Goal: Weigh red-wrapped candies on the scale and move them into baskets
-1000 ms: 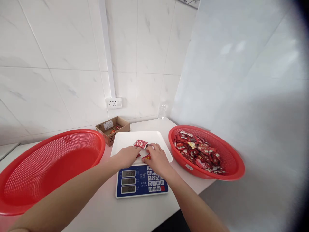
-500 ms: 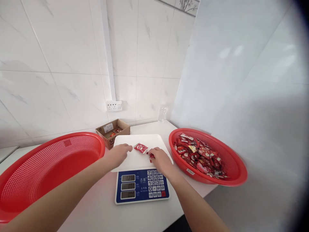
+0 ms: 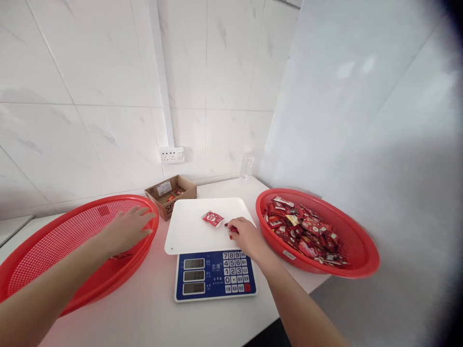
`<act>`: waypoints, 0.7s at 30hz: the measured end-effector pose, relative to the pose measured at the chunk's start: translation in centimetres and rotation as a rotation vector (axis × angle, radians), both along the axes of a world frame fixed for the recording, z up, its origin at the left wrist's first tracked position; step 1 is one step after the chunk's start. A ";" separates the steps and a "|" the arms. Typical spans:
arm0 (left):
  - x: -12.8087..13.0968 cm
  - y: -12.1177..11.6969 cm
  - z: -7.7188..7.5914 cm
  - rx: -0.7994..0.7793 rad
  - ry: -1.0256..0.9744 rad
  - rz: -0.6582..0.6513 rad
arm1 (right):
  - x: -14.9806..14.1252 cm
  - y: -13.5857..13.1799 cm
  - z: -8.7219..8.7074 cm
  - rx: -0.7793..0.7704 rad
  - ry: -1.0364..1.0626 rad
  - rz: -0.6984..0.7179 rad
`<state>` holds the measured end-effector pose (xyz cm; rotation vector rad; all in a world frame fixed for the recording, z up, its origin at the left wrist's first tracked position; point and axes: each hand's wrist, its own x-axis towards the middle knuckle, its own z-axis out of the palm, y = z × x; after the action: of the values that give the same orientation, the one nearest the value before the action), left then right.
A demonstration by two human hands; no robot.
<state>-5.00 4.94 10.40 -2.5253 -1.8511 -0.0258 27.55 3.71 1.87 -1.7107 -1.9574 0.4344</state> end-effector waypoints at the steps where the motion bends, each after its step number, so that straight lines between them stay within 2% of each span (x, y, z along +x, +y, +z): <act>1: 1.5 0.2 -0.5 -0.027 0.003 -0.087 | -0.1 0.0 0.0 -0.001 -0.004 -0.001; 5: 8.9 1.7 -3.2 -0.102 0.010 -0.376 | -0.7 -0.1 0.3 0.005 -0.031 0.014; 8: 13.4 3.2 -4.8 -0.098 0.018 -0.472 | -0.8 -0.6 0.5 0.015 -0.038 0.039; 11: 15.5 4.2 -5.4 -0.088 0.027 -0.504 | -0.4 -1.2 0.4 0.027 -0.017 0.052; 13: 15.4 4.4 -5.3 -0.079 0.028 -0.475 | 0.1 -1.5 0.2 0.038 0.012 0.053; 16: 13.1 3.9 -4.4 -0.036 0.016 -0.362 | 0.6 -1.5 0.0 0.051 0.083 0.056; 18: 10.3 3.3 -3.5 0.007 0.007 -0.253 | 0.6 -1.3 0.0 0.061 0.144 0.059; 21: 4.8 2.0 -2.4 0.060 -0.011 -0.060 | 0.3 -0.7 0.1 0.085 0.231 0.067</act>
<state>-0.24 6.97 7.97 -2.5449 -1.7505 -0.0947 27.82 3.04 2.00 -1.4750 -1.8424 0.5398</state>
